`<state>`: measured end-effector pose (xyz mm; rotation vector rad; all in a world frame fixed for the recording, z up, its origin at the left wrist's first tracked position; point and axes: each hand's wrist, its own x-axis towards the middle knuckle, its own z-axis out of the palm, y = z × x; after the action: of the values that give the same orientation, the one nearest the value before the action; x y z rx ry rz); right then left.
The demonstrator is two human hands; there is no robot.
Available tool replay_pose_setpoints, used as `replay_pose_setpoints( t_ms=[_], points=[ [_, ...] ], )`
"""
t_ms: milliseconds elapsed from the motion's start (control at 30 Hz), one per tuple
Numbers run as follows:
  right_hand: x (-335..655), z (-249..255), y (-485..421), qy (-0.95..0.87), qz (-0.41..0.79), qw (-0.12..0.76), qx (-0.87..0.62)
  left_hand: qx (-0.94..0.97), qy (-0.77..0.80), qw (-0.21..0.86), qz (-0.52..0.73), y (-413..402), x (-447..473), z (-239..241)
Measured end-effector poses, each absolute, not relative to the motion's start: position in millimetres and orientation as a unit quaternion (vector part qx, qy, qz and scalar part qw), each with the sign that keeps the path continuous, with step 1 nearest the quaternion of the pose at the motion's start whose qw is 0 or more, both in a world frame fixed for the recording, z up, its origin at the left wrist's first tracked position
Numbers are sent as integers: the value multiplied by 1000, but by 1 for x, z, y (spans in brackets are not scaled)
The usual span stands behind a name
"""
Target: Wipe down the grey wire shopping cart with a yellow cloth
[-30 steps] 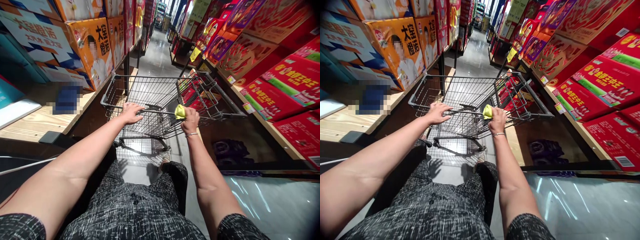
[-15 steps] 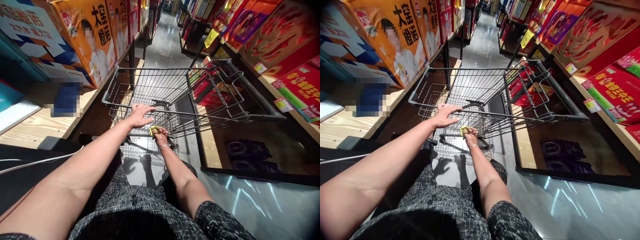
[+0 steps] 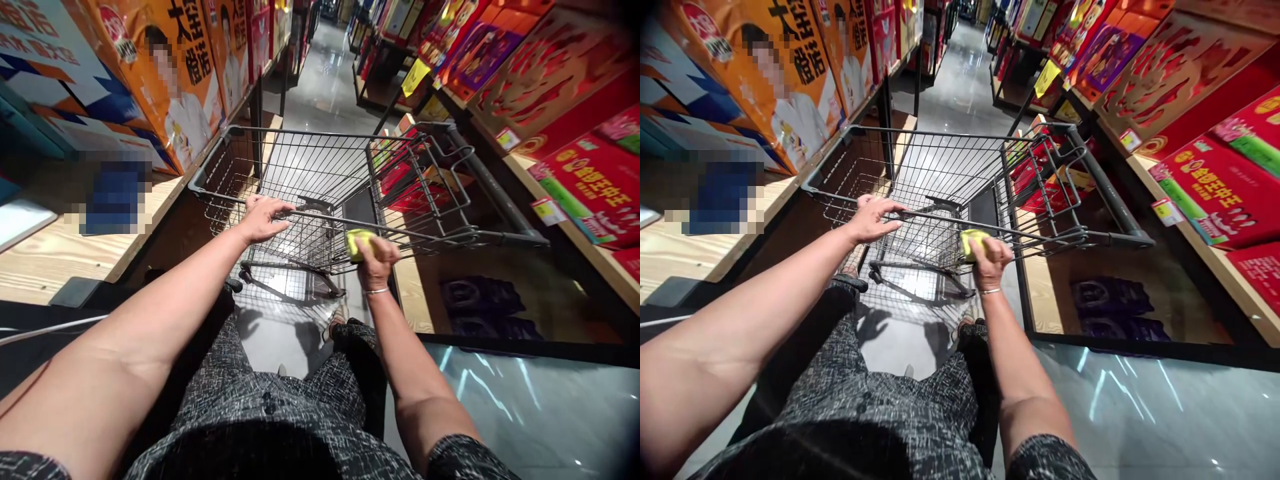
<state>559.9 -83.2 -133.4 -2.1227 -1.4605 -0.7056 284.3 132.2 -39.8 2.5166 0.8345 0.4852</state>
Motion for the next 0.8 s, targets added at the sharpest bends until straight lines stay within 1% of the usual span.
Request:
replay_pose_setpoints(
  t_ms=[67,100,167,233,300,433,533,667,800],
  points=[
    [577,-110,-87,-483,-330,262,-767,903,339,204,165,137,288,-34],
    [580,-104,-87,-470,-349,269,-765,902,351,192,160,137,292,-31],
    [576,-105,-82,-472,-346,263,-767,911,343,173,148,132,303,-25],
    [561,-125,-74,-494,-298,234,-783,930,295,175,132,123,314,-22],
    [541,-156,-65,-524,-219,192,-800,939,264,184,126,115,324,-22],
    [507,-214,-57,-610,-57,105,-783,933,266,192,148,111,331,-30],
    [497,-231,-57,-671,-13,80,-737,932,262,195,154,115,330,-33],
    [508,-217,-61,-724,-2,63,-687,931,266,195,157,119,329,-33],
    [545,-180,-80,-719,-29,46,-692,928,269,201,161,117,330,-31]
  ],
)
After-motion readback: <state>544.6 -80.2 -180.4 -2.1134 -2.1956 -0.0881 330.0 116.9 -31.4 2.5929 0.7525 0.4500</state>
